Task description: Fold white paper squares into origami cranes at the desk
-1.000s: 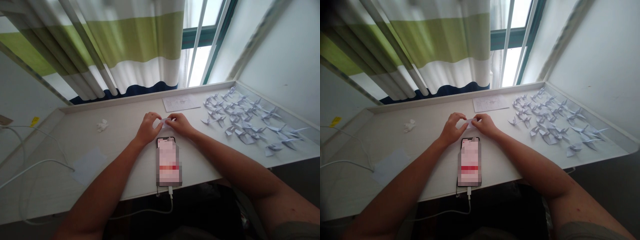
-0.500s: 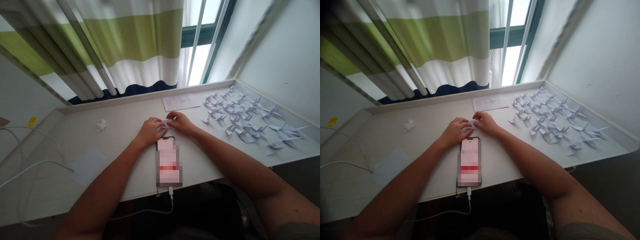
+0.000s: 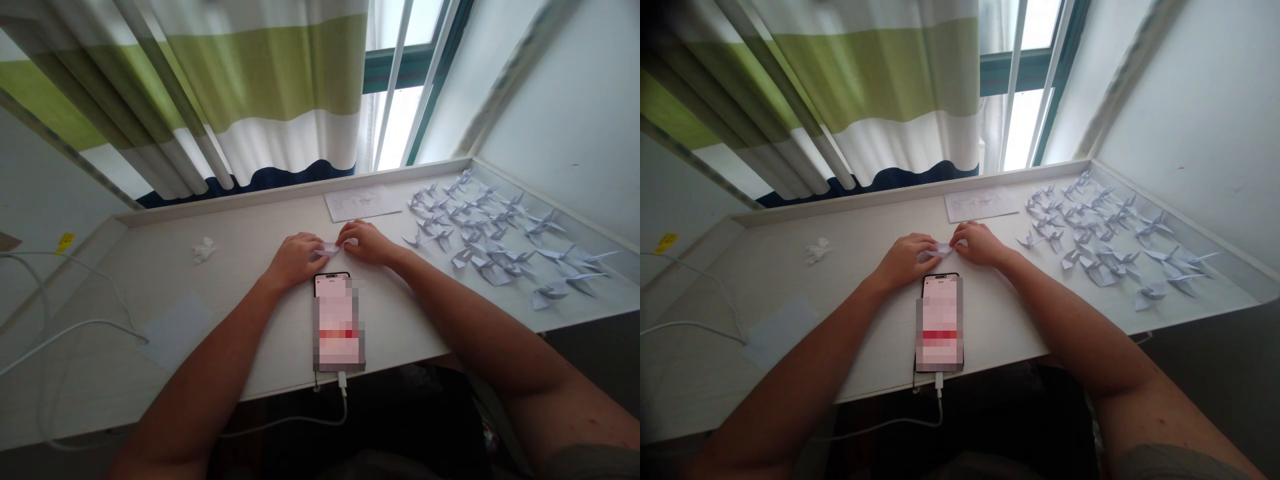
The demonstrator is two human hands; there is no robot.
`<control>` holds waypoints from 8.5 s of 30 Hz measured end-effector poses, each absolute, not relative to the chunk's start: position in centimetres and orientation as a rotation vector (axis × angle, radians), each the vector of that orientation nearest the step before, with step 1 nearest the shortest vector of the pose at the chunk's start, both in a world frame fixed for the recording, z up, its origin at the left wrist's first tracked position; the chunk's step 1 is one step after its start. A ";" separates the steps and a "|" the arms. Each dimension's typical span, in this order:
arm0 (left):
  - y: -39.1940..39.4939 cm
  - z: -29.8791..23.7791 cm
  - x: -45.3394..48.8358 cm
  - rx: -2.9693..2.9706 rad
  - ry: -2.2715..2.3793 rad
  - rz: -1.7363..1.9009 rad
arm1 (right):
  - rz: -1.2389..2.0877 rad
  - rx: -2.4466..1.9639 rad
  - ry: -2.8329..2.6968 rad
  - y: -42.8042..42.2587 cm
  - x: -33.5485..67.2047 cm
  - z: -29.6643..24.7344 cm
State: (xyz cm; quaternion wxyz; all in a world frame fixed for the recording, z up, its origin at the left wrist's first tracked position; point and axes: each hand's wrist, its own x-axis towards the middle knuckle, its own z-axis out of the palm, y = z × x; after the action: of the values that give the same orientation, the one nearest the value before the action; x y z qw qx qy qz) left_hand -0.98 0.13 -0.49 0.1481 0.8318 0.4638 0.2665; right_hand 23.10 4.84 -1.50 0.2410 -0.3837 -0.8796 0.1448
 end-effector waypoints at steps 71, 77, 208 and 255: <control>-0.5 -0.7 0.6 1.527 1.078 1.379 | 1.280 -0.827 -1.652 3.4 20.8 -1.7; -0.1 -1.0 0.6 1.329 1.059 1.368 | 1.181 -0.786 -1.688 3.1 20.4 -1.4; -2.2 0.8 2.4 1.176 1.025 1.185 | 1.146 -0.737 -1.578 1.9 19.8 0.0; -2.2 0.1 2.5 1.524 1.018 1.010 | 1.217 -0.724 -1.581 2.1 20.3 0.3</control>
State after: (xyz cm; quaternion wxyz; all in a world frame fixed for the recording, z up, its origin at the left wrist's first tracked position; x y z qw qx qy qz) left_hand 2.51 -2.23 0.11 0.5006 0.6305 0.4210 0.4179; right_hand 20.31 2.07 0.34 0.4877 -0.2976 -0.6504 0.5005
